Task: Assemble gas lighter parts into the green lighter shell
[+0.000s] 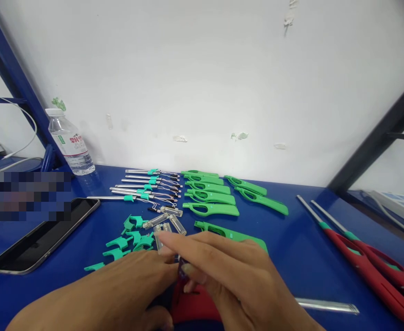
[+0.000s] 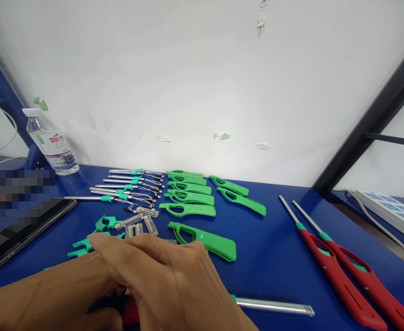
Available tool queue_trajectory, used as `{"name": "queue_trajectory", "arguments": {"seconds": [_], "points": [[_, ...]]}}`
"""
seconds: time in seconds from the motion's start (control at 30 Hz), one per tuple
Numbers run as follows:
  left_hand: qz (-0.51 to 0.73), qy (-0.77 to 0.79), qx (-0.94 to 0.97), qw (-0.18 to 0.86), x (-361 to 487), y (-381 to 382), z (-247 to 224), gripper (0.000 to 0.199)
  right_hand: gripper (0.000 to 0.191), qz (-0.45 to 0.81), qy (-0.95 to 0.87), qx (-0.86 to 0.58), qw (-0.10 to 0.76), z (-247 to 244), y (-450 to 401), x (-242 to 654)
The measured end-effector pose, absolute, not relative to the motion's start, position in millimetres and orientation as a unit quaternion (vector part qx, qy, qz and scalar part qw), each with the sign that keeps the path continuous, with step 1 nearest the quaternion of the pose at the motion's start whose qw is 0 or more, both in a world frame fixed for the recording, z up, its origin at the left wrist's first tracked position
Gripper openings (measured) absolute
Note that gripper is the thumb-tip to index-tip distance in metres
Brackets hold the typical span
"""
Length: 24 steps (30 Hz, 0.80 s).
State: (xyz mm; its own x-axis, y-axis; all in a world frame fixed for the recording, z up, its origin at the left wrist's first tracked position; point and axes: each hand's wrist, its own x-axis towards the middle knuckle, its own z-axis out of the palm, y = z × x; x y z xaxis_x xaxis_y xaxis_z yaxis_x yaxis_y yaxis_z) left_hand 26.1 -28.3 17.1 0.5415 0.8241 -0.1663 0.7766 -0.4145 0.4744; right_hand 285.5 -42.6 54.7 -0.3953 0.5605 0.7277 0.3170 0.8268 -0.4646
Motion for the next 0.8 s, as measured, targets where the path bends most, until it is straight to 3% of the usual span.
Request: {"name": "queue_trajectory", "arguments": {"seconds": [0.07, 0.2, 0.33, 0.5, 0.63, 0.8], "points": [[0.021, 0.495, 0.829, 0.259, 28, -29, 22, 0.033, 0.043, 0.14, -0.825, -0.252, 0.486, 54, -42, 286], [-0.011, 0.514, 0.825, 0.235, 36, -32, 33, 0.008, 0.013, 0.119, -0.814, -0.266, 0.502, 54, -42, 286], [0.027, 0.476, 0.842, 0.252, 36, -31, 34, 0.013, 0.017, 0.097, -0.811, -0.268, 0.511, 58, -42, 286], [0.041, 0.444, 0.85, 0.28, 29, -30, 23, 0.034, 0.023, 0.078, -0.805, -0.272, 0.521, 61, -42, 282], [0.042, 0.454, 0.854, 0.25, 27, -31, 18, 0.027, 0.037, 0.027, -0.808, -0.274, 0.521, 60, -41, 283], [0.07, 0.447, 0.864, 0.222, 26, -31, 14, 0.031, 0.032, 0.052, -0.804, -0.285, 0.519, 62, -42, 285]]}}
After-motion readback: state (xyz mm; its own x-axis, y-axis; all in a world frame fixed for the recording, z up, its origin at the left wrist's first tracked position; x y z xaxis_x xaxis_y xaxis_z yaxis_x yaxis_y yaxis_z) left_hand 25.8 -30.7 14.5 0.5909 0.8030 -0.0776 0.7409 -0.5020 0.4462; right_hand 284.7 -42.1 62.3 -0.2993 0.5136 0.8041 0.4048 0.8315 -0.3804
